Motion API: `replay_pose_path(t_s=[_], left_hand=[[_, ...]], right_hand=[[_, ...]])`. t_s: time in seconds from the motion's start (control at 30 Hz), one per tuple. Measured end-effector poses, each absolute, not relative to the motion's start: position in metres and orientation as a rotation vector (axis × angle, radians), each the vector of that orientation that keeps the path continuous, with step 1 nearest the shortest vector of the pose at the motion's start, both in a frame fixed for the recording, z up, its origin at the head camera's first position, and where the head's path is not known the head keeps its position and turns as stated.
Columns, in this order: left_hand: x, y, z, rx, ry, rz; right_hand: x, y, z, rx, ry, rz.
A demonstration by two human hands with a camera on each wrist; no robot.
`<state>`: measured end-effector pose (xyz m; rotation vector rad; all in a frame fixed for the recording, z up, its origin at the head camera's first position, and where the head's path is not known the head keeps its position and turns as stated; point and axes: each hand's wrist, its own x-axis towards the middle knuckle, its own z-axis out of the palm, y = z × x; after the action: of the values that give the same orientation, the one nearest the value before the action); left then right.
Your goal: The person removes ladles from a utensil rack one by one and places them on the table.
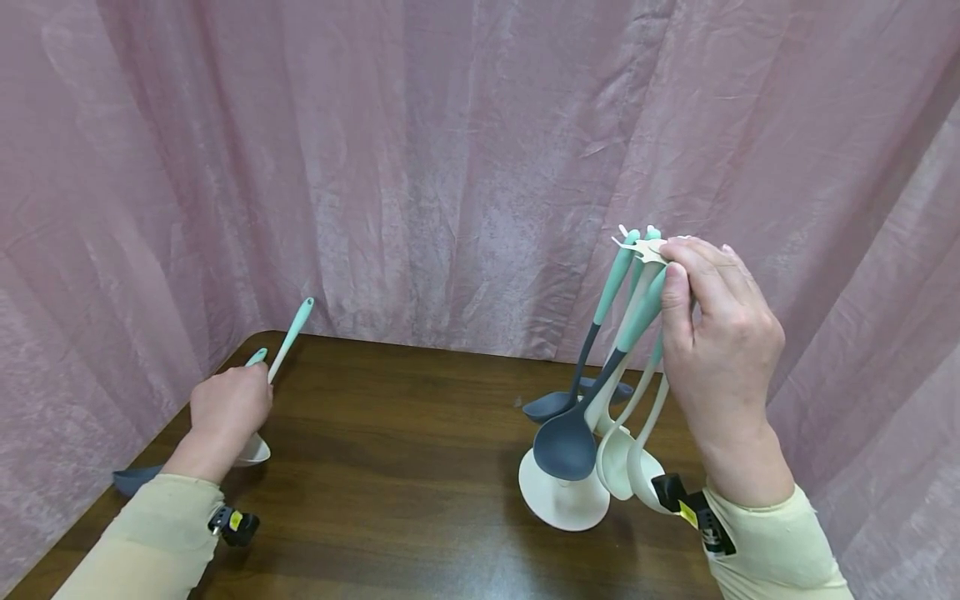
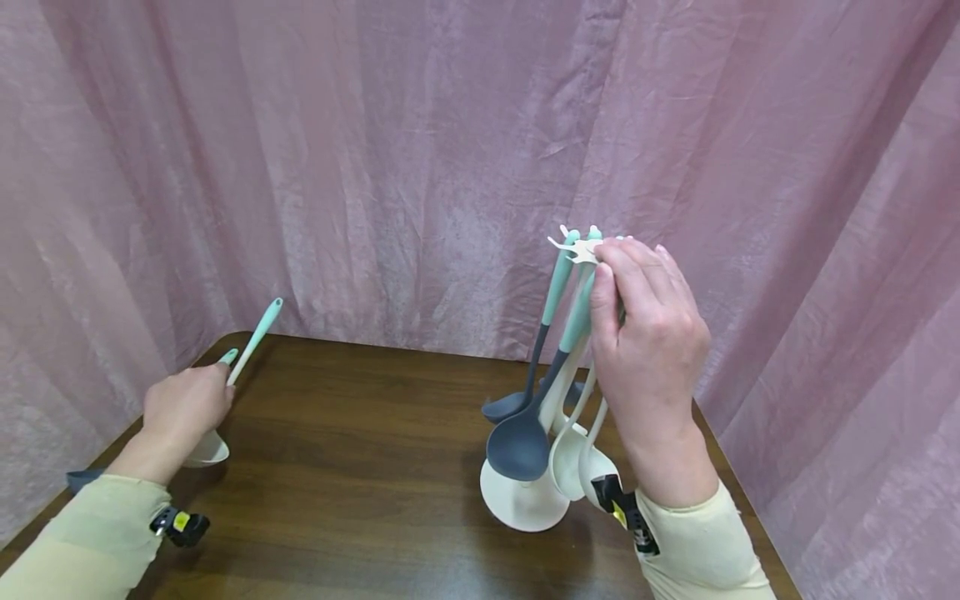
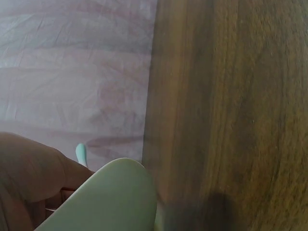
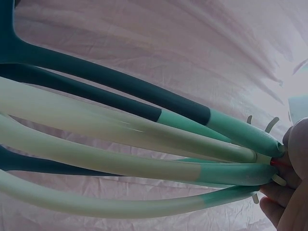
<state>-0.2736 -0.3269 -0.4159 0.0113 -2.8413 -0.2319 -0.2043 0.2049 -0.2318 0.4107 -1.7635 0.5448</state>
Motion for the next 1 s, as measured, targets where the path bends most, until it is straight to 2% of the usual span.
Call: replay_pose_path(t_s=[1.0], left_hand=[[-0.280, -0.350, -0.424, 0.172, -3.143, -0.204]], right_hand=[[-0.203, 0.203, -0.232, 0.404, -1.754, 0.547]])
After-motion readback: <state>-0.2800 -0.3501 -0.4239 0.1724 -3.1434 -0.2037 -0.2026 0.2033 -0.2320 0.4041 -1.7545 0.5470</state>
